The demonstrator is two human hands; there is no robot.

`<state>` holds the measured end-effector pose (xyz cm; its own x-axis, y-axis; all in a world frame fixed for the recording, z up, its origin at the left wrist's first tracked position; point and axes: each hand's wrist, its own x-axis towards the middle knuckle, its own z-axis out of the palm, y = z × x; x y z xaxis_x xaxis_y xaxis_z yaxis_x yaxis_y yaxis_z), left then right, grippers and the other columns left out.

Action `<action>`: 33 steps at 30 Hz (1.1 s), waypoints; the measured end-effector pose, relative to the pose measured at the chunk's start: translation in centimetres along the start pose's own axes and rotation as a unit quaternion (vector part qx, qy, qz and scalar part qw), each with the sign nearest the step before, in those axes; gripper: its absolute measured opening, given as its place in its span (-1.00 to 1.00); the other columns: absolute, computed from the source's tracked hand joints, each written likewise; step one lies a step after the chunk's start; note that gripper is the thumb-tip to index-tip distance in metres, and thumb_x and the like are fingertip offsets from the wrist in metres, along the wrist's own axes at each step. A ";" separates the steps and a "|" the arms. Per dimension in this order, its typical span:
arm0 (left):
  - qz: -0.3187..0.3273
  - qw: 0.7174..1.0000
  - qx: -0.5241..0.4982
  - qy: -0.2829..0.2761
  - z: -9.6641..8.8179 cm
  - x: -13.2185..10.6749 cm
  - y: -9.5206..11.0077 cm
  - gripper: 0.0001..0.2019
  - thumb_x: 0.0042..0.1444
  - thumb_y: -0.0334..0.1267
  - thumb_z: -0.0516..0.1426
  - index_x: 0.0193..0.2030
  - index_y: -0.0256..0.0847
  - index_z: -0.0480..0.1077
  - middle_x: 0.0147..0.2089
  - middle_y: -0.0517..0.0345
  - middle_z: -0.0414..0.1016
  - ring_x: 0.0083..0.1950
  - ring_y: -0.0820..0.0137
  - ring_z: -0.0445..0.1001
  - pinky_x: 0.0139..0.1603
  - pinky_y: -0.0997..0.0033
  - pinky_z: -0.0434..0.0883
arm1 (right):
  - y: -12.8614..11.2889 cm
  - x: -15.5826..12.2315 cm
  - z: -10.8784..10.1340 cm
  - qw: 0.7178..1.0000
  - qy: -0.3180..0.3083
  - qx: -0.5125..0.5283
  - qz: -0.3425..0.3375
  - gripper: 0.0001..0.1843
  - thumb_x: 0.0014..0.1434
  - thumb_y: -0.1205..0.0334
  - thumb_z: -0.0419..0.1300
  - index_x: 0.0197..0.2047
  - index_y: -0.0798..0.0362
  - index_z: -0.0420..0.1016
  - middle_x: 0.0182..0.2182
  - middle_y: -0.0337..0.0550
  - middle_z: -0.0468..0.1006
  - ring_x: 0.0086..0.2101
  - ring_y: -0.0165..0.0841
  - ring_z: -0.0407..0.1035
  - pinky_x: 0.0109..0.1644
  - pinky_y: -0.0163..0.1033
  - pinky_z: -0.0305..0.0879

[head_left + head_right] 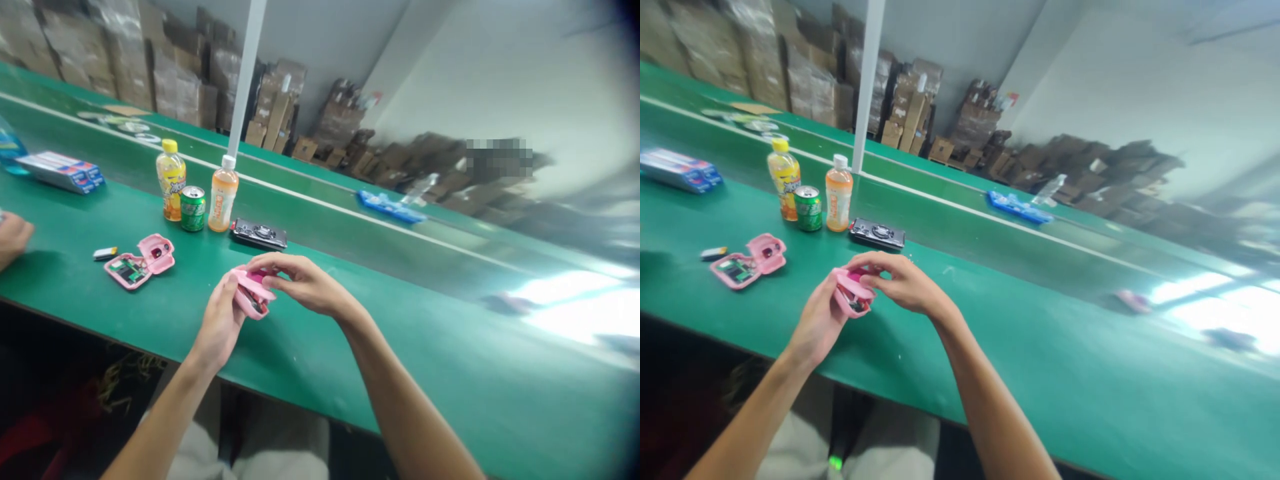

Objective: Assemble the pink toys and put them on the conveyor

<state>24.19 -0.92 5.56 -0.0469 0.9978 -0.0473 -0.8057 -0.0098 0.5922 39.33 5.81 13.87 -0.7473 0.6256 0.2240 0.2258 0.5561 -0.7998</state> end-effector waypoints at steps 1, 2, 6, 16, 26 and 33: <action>0.009 1.000 0.002 0.002 0.2 0.0 -0.1 -0.57 0.21 0.00 0.32 0.02 -0.30 0.45 -0.19 0.02 0.61 -0.30 0.35 0.59 -0.28 0.39 0.59 | -0.1 -0.4 0.3 0.999 0.034 -0.026 0.007 -0.74 0.33 0.20 0.25 0.06 0.01 0.60 0.00 -0.12 0.63 -0.03 -0.25 0.50 0.08 -0.16 0.41; 0.019 1.000 0.003 0.009 0.5 0.1 -0.2 -0.57 0.21 0.02 0.31 -0.01 -0.31 0.45 -0.22 0.03 0.61 -0.30 0.35 0.59 -0.27 0.39 0.58 | -0.3 -0.9 0.8 0.994 0.089 -0.063 0.019 -0.76 0.33 0.16 0.25 0.03 0.00 0.61 -0.05 -0.13 0.65 -0.10 -0.26 0.51 0.04 -0.16 0.42; 0.057 0.997 0.002 0.058 1.6 0.0 -0.7 -0.64 0.28 0.01 0.25 -0.07 -0.29 0.44 -0.16 0.01 0.62 -0.18 0.34 0.61 -0.16 0.40 0.56 | -0.7 -3.7 4.4 0.925 0.305 -0.215 0.070 -0.66 0.37 -0.07 0.23 -0.23 0.00 0.66 -0.28 -0.08 0.65 -0.27 -0.22 0.49 -0.09 -0.12 0.41; 0.066 0.994 -0.024 0.086 2.7 -0.3 -1.9 -0.77 0.38 -0.12 0.15 0.07 -0.14 0.31 0.07 0.02 0.58 -0.07 0.36 0.62 0.04 0.34 0.53 | 1.0 -3.3 9.4 0.908 0.391 -0.055 0.136 -0.76 0.34 0.06 0.26 -0.15 0.04 0.64 -0.15 -0.10 0.58 -0.19 -0.28 0.47 -0.18 -0.25 0.40; 0.054 0.994 0.048 0.085 2.1 0.4 -3.5 -0.60 0.36 0.03 0.17 0.19 -0.07 0.23 -0.02 0.08 0.57 -0.03 0.32 0.61 0.07 0.31 0.51 | 3.3 -3.7 11.0 0.879 0.456 0.015 0.136 -0.65 0.39 -0.05 0.18 -0.09 0.04 0.62 0.09 -0.02 0.57 0.11 -0.19 0.45 0.28 -0.07 0.33; 0.045 0.996 -0.018 0.076 2.1 0.2 -3.9 -0.58 0.26 -0.03 0.26 0.13 -0.08 0.26 -0.09 0.11 0.56 -0.12 0.31 0.62 0.01 0.29 0.55 | 3.4 -4.0 12.4 0.823 0.536 0.102 0.158 -0.54 0.19 -0.14 0.38 -0.13 0.00 0.33 0.18 0.18 0.50 0.09 -0.12 0.49 0.19 -0.03 0.44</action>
<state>28.61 -0.55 4.95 -0.2065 0.9714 -0.1171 -0.8149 -0.1045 0.5702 35.38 -1.55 3.32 0.3337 0.9056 0.2616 0.1110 0.2379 -0.9649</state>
